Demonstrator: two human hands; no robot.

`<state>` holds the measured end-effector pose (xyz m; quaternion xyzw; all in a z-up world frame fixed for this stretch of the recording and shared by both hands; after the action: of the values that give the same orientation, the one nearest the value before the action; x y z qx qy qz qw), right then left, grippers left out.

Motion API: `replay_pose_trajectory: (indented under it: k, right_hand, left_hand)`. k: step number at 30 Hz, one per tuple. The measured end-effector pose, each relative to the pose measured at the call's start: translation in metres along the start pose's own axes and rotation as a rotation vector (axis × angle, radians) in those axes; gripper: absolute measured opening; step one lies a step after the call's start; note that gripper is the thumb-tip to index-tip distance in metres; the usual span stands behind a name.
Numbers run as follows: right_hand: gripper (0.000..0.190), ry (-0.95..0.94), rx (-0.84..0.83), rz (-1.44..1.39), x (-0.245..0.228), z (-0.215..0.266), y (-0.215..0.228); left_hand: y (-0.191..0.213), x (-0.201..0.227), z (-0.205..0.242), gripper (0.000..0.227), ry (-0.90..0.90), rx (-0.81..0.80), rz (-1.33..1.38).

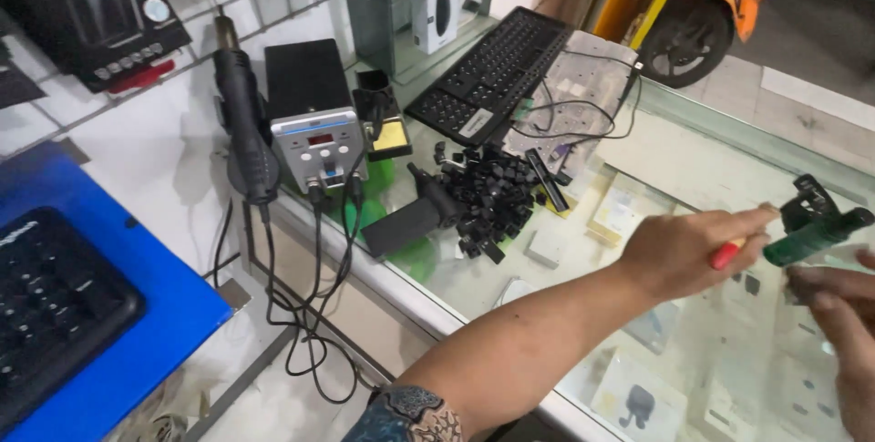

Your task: Cleaning individual keyboard components using a brush and a small hand tool on a glass service counter.

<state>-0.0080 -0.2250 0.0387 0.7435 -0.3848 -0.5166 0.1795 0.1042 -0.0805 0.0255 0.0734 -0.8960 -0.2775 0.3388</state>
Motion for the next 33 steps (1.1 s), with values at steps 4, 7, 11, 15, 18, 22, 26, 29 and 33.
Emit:
replay_pose_trajectory:
  k: [4,7,11,15,18,22,26,29,33]
  right_hand:
    - [0.047,0.211,-0.109,-0.376,-0.186,-0.029,-0.071]
    - [0.04,0.208,-0.363,-0.022,-0.218,-0.07,-0.156]
    - [0.025,0.536,-0.441,0.236,-0.229,-0.105,-0.259]
    - [0.025,0.672,-0.382,0.419,-0.237,-0.107,-0.313]
    - [0.02,0.678,-0.193,0.409,-0.251,-0.097,-0.303]
    - [0.017,0.763,-0.04,0.427,-0.259,-0.079,-0.271]
    - [0.013,0.766,0.014,0.156,-0.264,-0.035,-0.175]
    - [0.018,0.667,0.062,0.085,-0.212,-0.014,-0.101]
    - [0.022,0.109,0.17,0.139,-0.051,-0.018,0.008]
  left_hand:
    - [-0.016,-0.029,0.02,0.062,0.506,-0.488,0.576]
    - [-0.013,-0.014,0.001,0.054,-0.017,-0.175,0.507]
    - [0.004,-0.04,-0.002,0.042,0.104,-0.146,0.103]
    - [0.002,-0.041,0.003,0.032,-0.064,-0.028,0.104]
    - [0.029,-0.034,0.0,0.032,-0.142,0.026,0.133]
    - [0.023,-0.04,0.001,0.031,-0.098,0.006,0.106]
    - [0.028,-0.051,0.002,0.028,0.039,-0.022,0.13]
    - [0.034,-0.046,-0.001,0.03,0.13,-0.08,0.18]
    - [0.024,-0.053,0.001,0.028,0.152,-0.05,0.139]
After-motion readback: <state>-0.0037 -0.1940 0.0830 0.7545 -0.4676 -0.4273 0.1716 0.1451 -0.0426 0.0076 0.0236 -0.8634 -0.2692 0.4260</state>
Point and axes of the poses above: each hand's wrist, its own z-axis away from the middle knuckle, its own y-axis out of the back of the hand, x = y × z, the point moved 10 cm from there along -z, towards the middle knuckle, and after that the axes turned 8 degrees about -x, right-handed, at the moved point
